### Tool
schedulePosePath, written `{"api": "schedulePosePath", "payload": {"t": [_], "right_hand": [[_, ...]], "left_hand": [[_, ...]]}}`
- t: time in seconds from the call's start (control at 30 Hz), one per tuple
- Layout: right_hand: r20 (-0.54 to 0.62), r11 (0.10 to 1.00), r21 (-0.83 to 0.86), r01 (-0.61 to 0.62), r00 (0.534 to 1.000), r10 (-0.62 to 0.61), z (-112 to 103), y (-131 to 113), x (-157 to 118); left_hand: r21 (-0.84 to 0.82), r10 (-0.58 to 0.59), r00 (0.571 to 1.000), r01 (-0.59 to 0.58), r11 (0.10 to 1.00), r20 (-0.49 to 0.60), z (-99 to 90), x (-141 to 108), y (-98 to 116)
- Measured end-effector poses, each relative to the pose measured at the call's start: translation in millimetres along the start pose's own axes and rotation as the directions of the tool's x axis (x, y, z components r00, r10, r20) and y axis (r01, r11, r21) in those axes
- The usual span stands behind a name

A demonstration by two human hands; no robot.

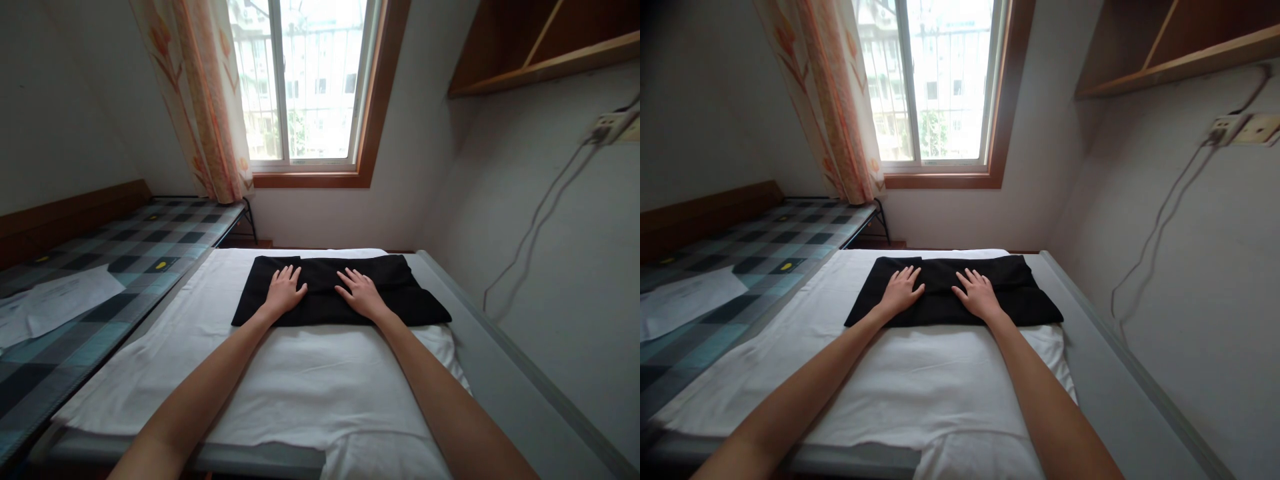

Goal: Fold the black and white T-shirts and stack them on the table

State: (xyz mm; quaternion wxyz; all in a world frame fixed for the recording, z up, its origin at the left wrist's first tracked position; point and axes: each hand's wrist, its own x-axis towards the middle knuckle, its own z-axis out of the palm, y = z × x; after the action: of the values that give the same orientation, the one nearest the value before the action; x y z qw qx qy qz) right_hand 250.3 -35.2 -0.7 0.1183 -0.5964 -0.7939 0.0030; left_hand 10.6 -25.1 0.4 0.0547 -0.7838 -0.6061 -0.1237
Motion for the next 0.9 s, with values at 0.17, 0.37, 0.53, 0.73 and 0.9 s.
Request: {"api": "schedulePosePath", "payload": {"t": [0.17,0.37,0.53,0.73,0.9], "right_hand": [[0.002,1.0,-0.005,-0.004,1.0,0.004,0.1,0.0,0.0],[0.001,1.0,-0.006,-0.003,1.0,0.003,0.2,-0.1,0.1],[0.003,1.0,-0.001,-0.005,1.0,0.005,0.3,0.1,0.3],[0.001,1.0,-0.01,-0.009,1.0,0.009,-1.0,-1.0,-0.3],[0.001,1.0,-0.009,-0.006,1.0,0.006,-0.9,-1.1,-0.3]], "left_hand": [[-0.004,-0.001,1.0,0.001,1.0,-0.003,1.7,0.4,-1.0],[-0.011,0.0,1.0,0.0,1.0,-0.007,2.8,1.1,-1.6],[-0.007,-0.004,1.0,0.004,1.0,-0.003,1.9,0.9,-1.0],[-0.003,0.004,1.0,-0.004,1.0,-0.008,0.7,0.3,-0.8],[0.0,0.001,1.0,-0.001,1.0,-0.007,0.8,0.4,-0.9]]}}
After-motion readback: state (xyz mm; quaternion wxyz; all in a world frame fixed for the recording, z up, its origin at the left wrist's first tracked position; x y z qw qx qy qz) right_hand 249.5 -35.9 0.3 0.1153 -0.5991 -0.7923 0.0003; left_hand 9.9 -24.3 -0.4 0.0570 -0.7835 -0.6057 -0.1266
